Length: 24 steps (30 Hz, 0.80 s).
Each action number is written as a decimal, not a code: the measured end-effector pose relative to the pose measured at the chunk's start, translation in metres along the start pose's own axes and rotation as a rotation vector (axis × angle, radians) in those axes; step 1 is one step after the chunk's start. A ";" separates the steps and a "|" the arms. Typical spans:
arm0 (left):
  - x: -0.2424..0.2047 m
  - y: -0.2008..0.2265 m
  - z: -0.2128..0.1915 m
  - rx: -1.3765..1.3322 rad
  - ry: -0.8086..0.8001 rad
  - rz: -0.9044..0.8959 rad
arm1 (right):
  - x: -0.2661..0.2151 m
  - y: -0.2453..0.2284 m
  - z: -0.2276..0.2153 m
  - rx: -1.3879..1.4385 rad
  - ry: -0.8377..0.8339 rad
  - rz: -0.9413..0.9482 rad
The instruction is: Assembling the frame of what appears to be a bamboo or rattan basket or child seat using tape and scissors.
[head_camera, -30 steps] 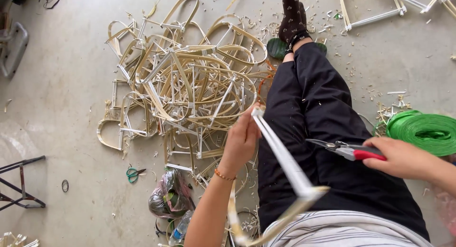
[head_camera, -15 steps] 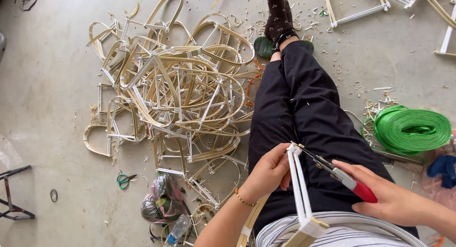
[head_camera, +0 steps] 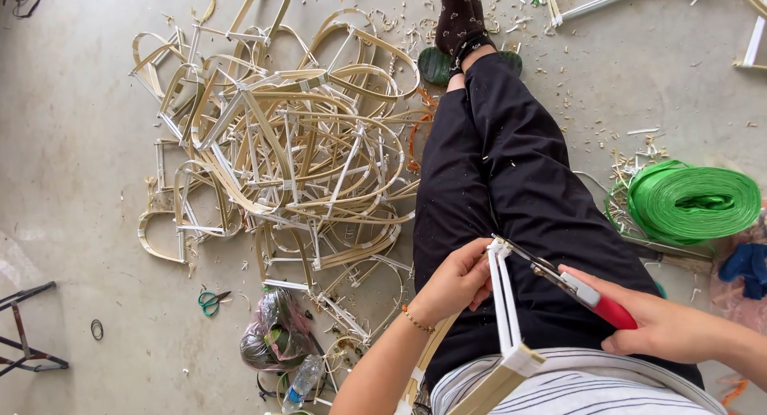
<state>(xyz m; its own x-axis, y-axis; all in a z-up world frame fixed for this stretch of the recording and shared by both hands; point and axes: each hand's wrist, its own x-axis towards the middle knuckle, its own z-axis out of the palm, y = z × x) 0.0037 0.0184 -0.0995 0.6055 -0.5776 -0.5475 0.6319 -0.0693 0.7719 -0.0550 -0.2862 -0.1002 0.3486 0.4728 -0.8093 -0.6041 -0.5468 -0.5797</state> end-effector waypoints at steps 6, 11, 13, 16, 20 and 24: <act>0.002 0.005 0.006 -0.016 -0.021 0.016 | -0.002 -0.007 -0.001 -0.070 0.036 -0.065; 0.006 -0.009 0.007 0.003 0.014 -0.010 | 0.029 0.033 -0.003 -0.065 0.133 -0.264; 0.011 -0.014 0.004 -0.050 0.026 -0.022 | 0.033 0.027 -0.003 -0.098 0.202 -0.264; 0.012 -0.034 -0.006 -0.086 -0.023 0.009 | 0.059 0.066 0.009 -0.237 0.314 -0.097; 0.010 -0.027 -0.010 -0.048 -0.025 0.098 | 0.086 0.095 -0.005 -0.120 0.386 -0.036; 0.016 -0.003 -0.025 -0.411 -0.024 0.102 | 0.072 0.086 -0.040 0.500 0.285 -0.188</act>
<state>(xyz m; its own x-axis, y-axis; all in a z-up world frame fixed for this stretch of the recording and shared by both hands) 0.0238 0.0294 -0.1185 0.6667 -0.5837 -0.4635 0.7124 0.3163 0.6264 -0.0532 -0.3269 -0.2122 0.6183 0.2882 -0.7312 -0.7532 -0.0483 -0.6560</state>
